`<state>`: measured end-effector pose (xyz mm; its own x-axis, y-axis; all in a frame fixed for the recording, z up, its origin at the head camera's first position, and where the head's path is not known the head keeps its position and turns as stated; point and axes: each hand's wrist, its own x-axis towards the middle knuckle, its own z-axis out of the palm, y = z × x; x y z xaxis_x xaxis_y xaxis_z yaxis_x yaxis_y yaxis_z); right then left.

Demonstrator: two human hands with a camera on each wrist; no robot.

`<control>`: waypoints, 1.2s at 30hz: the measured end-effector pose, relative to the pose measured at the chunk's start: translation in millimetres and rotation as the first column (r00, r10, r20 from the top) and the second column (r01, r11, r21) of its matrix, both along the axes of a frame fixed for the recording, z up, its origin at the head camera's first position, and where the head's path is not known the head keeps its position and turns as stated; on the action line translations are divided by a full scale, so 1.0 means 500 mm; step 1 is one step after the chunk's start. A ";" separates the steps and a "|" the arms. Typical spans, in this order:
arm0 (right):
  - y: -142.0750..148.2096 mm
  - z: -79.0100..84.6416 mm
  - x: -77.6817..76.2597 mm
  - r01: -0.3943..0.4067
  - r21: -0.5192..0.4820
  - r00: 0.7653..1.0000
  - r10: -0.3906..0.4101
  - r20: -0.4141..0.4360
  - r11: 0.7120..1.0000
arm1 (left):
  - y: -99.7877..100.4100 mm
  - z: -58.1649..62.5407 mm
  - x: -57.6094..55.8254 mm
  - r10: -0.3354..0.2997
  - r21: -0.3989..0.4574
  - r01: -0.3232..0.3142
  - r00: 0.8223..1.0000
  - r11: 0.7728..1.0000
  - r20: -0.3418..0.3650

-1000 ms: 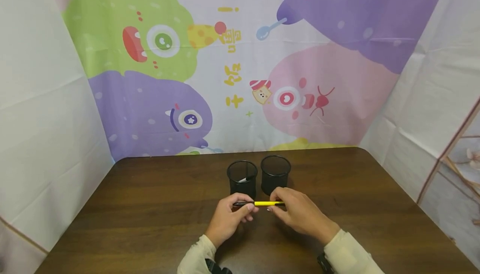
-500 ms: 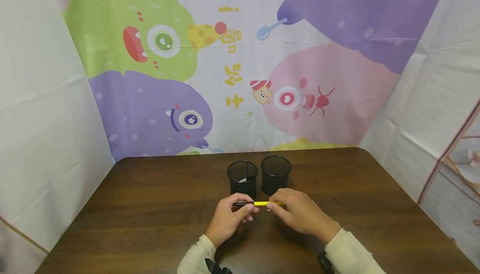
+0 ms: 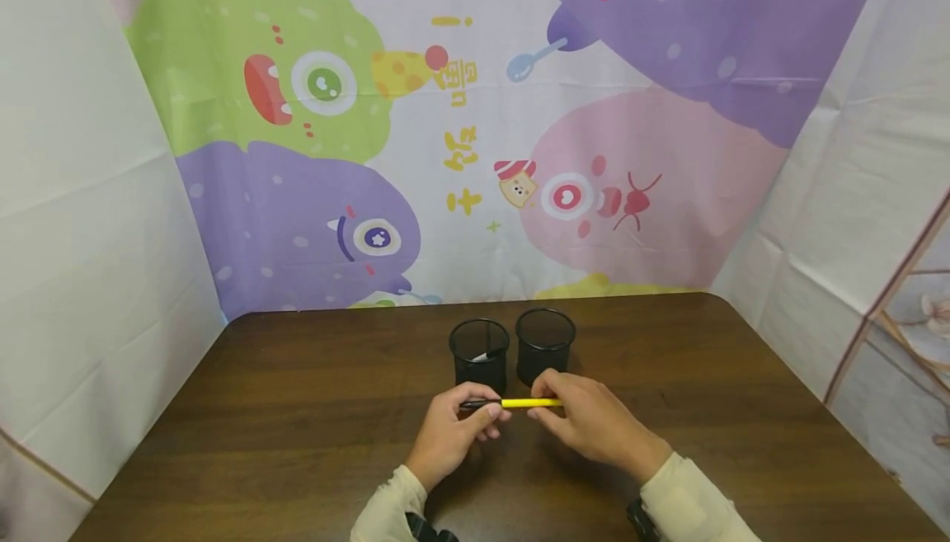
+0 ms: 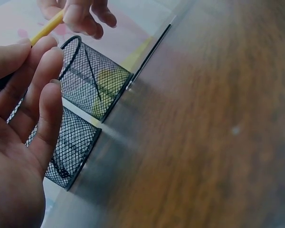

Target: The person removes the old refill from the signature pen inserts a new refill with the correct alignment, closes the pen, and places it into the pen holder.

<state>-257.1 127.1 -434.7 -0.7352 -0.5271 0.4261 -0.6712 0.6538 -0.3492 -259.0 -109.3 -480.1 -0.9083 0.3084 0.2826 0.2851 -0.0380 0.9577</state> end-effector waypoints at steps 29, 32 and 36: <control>-0.002 -0.001 0.001 -0.024 0.012 0.998 0.023 0.054 1.000 | -0.001 -0.006 -0.004 -0.024 -0.025 0.023 0.999 0.999 -0.030; -0.004 0.001 0.002 -0.015 0.004 0.998 0.015 0.061 1.000 | 0.000 -0.005 -0.004 -0.018 -0.031 0.017 1.000 0.999 -0.017; -0.007 0.002 0.003 -0.005 0.014 0.998 0.004 0.067 1.000 | 0.001 -0.004 -0.003 -0.018 -0.037 0.018 1.000 0.999 -0.013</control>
<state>-255.5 123.7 -433.8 -0.7594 -0.5362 0.3685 -0.6496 0.6563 -0.3837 -260.5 -108.9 -481.9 -0.8986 0.3352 0.2831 0.2976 -0.0082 0.9546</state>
